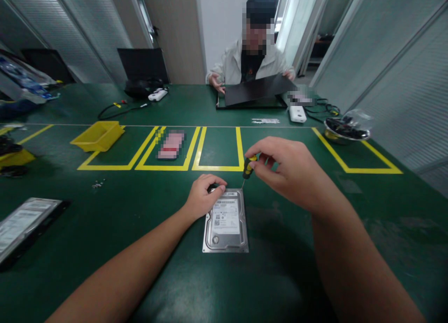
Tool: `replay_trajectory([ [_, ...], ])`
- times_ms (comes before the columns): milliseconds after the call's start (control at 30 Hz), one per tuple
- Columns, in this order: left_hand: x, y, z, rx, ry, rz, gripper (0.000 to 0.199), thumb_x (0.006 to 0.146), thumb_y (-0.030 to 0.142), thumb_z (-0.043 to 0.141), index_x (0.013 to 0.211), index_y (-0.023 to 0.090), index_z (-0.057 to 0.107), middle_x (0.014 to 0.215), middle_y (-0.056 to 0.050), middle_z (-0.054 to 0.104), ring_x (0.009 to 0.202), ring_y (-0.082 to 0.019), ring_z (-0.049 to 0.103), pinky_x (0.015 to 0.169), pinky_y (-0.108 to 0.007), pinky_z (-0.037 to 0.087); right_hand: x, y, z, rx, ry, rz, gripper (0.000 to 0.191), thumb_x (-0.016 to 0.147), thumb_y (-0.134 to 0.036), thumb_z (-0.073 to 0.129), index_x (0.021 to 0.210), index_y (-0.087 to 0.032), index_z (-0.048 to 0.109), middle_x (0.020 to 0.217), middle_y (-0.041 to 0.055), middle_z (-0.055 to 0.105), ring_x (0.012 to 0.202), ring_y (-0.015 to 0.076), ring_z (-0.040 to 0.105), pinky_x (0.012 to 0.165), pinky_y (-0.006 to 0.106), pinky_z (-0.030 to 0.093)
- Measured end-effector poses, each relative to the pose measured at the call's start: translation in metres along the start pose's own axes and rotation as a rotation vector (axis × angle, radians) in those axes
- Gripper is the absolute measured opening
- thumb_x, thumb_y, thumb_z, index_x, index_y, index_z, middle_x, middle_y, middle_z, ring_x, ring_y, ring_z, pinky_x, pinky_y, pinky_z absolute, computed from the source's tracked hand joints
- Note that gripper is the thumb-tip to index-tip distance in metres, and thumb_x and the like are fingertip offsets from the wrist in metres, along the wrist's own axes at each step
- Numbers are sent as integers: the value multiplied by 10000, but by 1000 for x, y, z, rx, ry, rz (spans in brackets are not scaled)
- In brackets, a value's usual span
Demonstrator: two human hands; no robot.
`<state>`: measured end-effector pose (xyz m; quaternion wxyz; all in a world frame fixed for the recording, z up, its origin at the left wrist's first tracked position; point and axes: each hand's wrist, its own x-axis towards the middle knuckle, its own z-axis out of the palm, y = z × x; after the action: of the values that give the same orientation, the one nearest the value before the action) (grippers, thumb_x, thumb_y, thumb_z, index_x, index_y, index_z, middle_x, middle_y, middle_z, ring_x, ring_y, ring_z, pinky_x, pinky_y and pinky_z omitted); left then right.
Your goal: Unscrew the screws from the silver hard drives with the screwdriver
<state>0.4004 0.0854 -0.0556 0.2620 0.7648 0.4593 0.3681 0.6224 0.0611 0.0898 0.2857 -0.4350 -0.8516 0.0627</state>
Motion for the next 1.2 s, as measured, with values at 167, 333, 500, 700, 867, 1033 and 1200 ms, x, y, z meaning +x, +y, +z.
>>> replay_trajectory([
  [167,0,0,0,6,-1,0,138,842,258,608,881,187,720,903,-39,731,902,-213,639,846,-367,476,2,0,1,-14,3,12,56,870,-199,624,902,-181,666,874,21,648,784,150,575,713,271,414],
  [333,0,1,0,8,0,-1,138,841,258,606,878,190,720,903,-39,732,899,-213,642,847,-368,480,2,1,1,-44,4,26,57,873,-181,607,869,-184,664,854,29,626,785,158,568,704,279,409],
  [500,0,0,0,18,-1,-9,137,840,257,608,880,195,723,899,-37,729,892,-213,640,841,-369,480,1,3,0,-42,9,14,71,875,-167,594,894,-193,658,887,28,644,819,164,579,727,286,423],
  [700,0,-1,1,11,-6,-5,140,844,254,603,882,188,721,899,-39,730,897,-211,637,835,-364,472,0,3,0,-36,9,2,94,876,-156,597,941,-182,659,920,28,658,849,163,594,757,283,430],
  [867,0,-1,1,11,-2,3,142,840,259,601,872,190,720,886,-39,730,878,-208,642,822,-356,477,0,2,0,-17,-3,-14,100,872,-141,583,906,-192,663,914,24,661,860,164,596,765,281,429],
  [1033,0,0,1,11,0,-3,143,833,261,599,863,188,719,880,-41,730,874,-214,644,821,-365,483,0,2,-1,-15,-17,-21,116,865,-125,573,887,-197,662,903,28,656,857,168,594,759,283,427],
  [1200,0,-1,1,1,-1,2,136,837,253,606,867,187,721,882,-40,729,875,-212,645,819,-361,482,0,2,-1,-18,-10,-32,137,861,-110,566,893,-190,672,914,36,655,873,168,594,773,280,431],
])
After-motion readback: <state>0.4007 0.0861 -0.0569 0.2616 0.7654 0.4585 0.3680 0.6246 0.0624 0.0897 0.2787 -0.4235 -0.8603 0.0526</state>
